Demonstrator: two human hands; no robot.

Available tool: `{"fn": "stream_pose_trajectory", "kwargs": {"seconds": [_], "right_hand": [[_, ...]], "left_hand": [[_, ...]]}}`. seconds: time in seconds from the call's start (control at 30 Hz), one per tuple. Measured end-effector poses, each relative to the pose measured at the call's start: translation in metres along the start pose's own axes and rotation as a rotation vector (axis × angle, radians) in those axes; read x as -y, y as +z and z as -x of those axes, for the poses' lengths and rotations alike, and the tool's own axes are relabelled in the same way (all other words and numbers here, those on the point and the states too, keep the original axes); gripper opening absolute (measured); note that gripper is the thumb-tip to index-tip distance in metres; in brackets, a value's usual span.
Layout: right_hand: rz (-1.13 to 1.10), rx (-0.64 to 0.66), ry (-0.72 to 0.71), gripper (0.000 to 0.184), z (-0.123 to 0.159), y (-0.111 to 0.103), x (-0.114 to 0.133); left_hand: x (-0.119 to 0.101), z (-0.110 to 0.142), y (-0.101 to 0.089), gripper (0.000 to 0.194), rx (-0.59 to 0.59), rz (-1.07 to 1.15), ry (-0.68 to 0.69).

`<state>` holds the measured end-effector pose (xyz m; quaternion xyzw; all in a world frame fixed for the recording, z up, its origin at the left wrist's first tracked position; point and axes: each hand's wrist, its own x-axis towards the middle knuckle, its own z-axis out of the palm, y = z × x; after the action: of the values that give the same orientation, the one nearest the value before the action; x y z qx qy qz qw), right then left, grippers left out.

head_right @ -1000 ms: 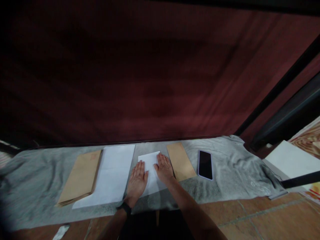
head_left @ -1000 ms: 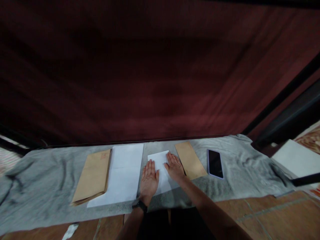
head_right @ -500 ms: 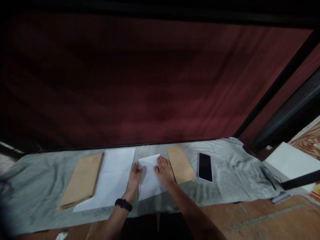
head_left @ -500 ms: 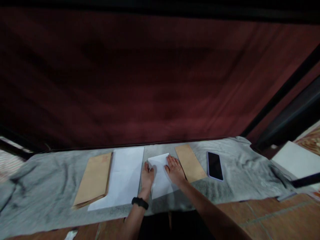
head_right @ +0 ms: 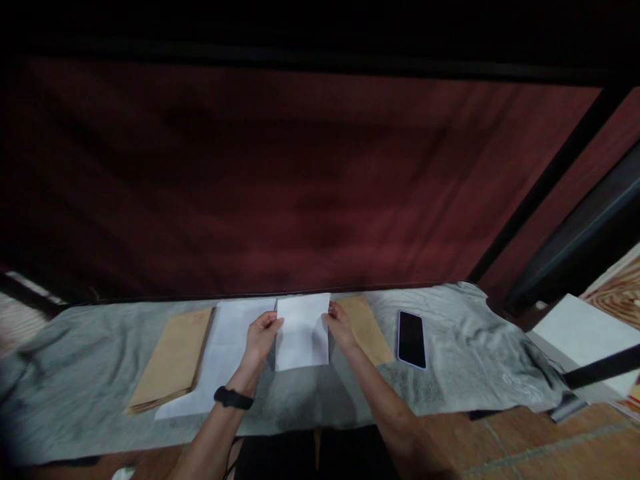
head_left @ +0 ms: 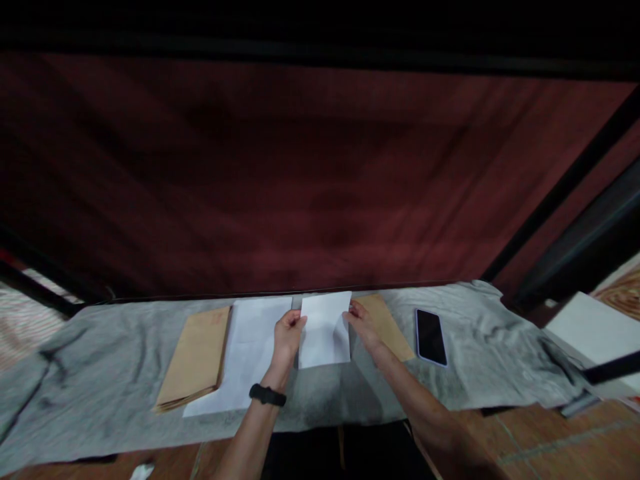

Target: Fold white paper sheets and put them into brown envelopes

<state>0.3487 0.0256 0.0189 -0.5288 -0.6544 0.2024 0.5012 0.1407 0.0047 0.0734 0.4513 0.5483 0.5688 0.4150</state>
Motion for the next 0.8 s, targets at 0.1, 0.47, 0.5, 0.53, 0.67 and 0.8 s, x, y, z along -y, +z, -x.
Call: {"fn": "stream_pose_trajectory", "kwargs": {"seconds": [0.1, 0.47, 0.5, 0.53, 0.67, 0.8], "right_hand": [[-0.109, 0.034, 0.021, 0.031, -0.015, -0.021, 0.015], [-0.080, 0.323, 0.002, 0.040, 0.094, -0.041, 0.008], [-0.041, 0.364, -0.010, 0.047, 0.107, -0.041, 0.003], [0.000, 0.394, -0.028, 0.053, 0.119, -0.040, -0.001], [0.189, 0.433, -0.124, 0.068, 0.154, -0.044, -0.010], [0.340, 0.475, -0.218, 0.082, 0.166, -0.050, -0.007]], "left_hand": [[-0.025, 0.000, -0.008, 0.019, 0.002, -0.026, 0.089], [0.053, 0.081, -0.053, 0.025, 0.287, -0.375, 0.287], [0.063, 0.089, -0.056, 0.029, 0.317, -0.412, 0.297], [0.072, 0.097, -0.059, 0.034, 0.347, -0.451, 0.311], [0.090, 0.118, -0.071, 0.046, 0.433, -0.622, 0.410], [0.096, 0.126, -0.080, 0.056, 0.491, -0.753, 0.506]]}}
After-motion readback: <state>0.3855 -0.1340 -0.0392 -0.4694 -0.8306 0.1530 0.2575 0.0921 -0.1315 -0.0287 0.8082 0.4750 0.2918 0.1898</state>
